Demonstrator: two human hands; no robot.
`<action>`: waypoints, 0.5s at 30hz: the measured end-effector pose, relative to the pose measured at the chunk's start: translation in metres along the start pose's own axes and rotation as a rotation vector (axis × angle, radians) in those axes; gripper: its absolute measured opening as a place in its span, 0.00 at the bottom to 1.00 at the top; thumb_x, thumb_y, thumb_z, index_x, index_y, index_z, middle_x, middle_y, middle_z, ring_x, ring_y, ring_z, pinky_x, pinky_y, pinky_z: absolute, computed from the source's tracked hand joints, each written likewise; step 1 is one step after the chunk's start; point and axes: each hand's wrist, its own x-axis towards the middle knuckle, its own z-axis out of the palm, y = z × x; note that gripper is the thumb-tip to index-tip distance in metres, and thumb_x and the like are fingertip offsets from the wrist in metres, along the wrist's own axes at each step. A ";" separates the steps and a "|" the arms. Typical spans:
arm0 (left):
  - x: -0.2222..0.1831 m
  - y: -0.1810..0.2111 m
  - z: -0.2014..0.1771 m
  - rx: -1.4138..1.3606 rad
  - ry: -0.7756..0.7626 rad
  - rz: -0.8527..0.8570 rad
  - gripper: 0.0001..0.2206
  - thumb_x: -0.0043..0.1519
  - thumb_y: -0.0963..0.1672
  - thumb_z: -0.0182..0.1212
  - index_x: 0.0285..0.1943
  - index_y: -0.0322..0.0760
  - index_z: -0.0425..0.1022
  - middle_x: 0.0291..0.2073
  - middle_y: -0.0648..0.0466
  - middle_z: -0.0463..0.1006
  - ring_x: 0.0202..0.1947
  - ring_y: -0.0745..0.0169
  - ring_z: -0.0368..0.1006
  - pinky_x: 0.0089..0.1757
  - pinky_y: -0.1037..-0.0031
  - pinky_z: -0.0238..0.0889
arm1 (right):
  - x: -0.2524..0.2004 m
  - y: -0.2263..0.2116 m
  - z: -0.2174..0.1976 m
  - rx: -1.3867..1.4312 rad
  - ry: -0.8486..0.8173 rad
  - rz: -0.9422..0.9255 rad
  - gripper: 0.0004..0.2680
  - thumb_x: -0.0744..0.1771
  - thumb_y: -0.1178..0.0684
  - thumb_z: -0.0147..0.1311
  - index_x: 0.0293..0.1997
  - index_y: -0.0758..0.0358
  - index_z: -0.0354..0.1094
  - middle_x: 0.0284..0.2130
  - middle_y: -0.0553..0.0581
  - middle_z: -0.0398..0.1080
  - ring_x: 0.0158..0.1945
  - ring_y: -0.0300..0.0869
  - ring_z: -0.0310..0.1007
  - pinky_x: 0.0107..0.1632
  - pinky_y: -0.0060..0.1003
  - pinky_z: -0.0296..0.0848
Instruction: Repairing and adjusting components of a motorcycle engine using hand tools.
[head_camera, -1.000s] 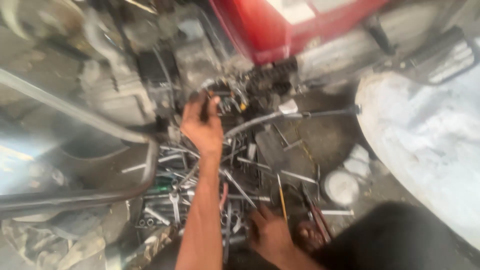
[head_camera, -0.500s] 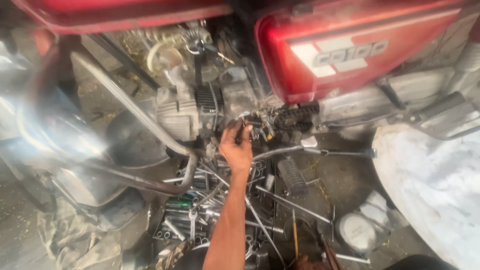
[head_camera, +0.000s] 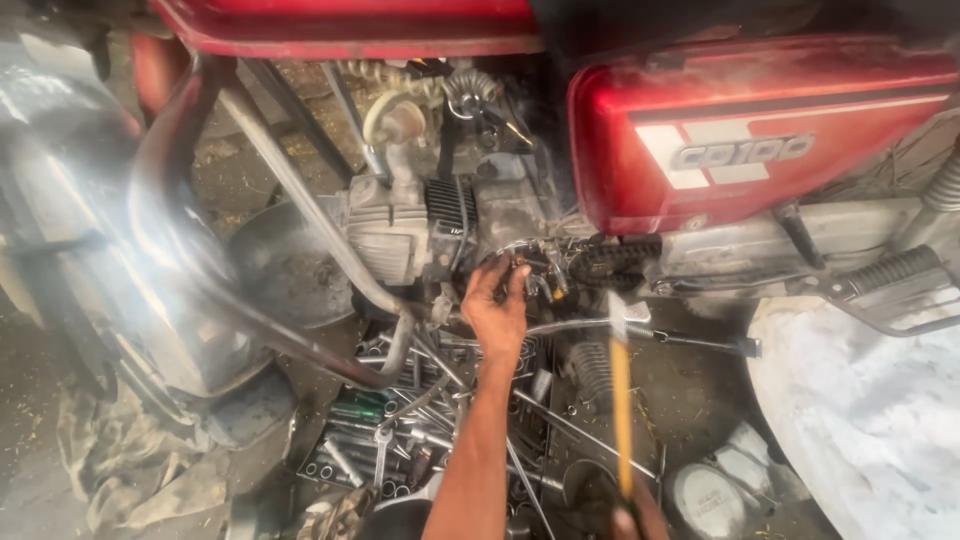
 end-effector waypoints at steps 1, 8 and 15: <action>-0.001 0.000 -0.001 -0.020 -0.020 -0.043 0.16 0.57 0.42 0.74 0.53 0.31 0.82 0.49 0.46 0.82 0.47 0.57 0.79 0.48 0.70 0.72 | 0.003 -0.101 -0.008 0.045 0.018 0.006 0.20 0.66 0.50 0.57 0.66 0.61 0.66 0.51 0.64 0.77 0.54 0.45 0.80 0.59 0.38 0.74; 0.005 0.011 -0.006 -0.024 -0.070 -0.116 0.16 0.57 0.42 0.72 0.53 0.33 0.82 0.50 0.47 0.82 0.46 0.58 0.80 0.47 0.72 0.74 | -0.018 -0.285 -0.011 0.199 0.061 0.003 0.14 0.66 0.56 0.56 0.59 0.61 0.73 0.52 0.64 0.78 0.58 0.44 0.76 0.60 0.37 0.70; 0.005 0.007 -0.005 -0.022 -0.077 -0.152 0.15 0.57 0.42 0.72 0.54 0.35 0.82 0.49 0.49 0.82 0.43 0.59 0.80 0.44 0.72 0.75 | -0.021 -0.264 -0.001 0.281 0.030 0.222 0.15 0.65 0.58 0.58 0.59 0.60 0.75 0.45 0.63 0.81 0.46 0.46 0.81 0.50 0.38 0.77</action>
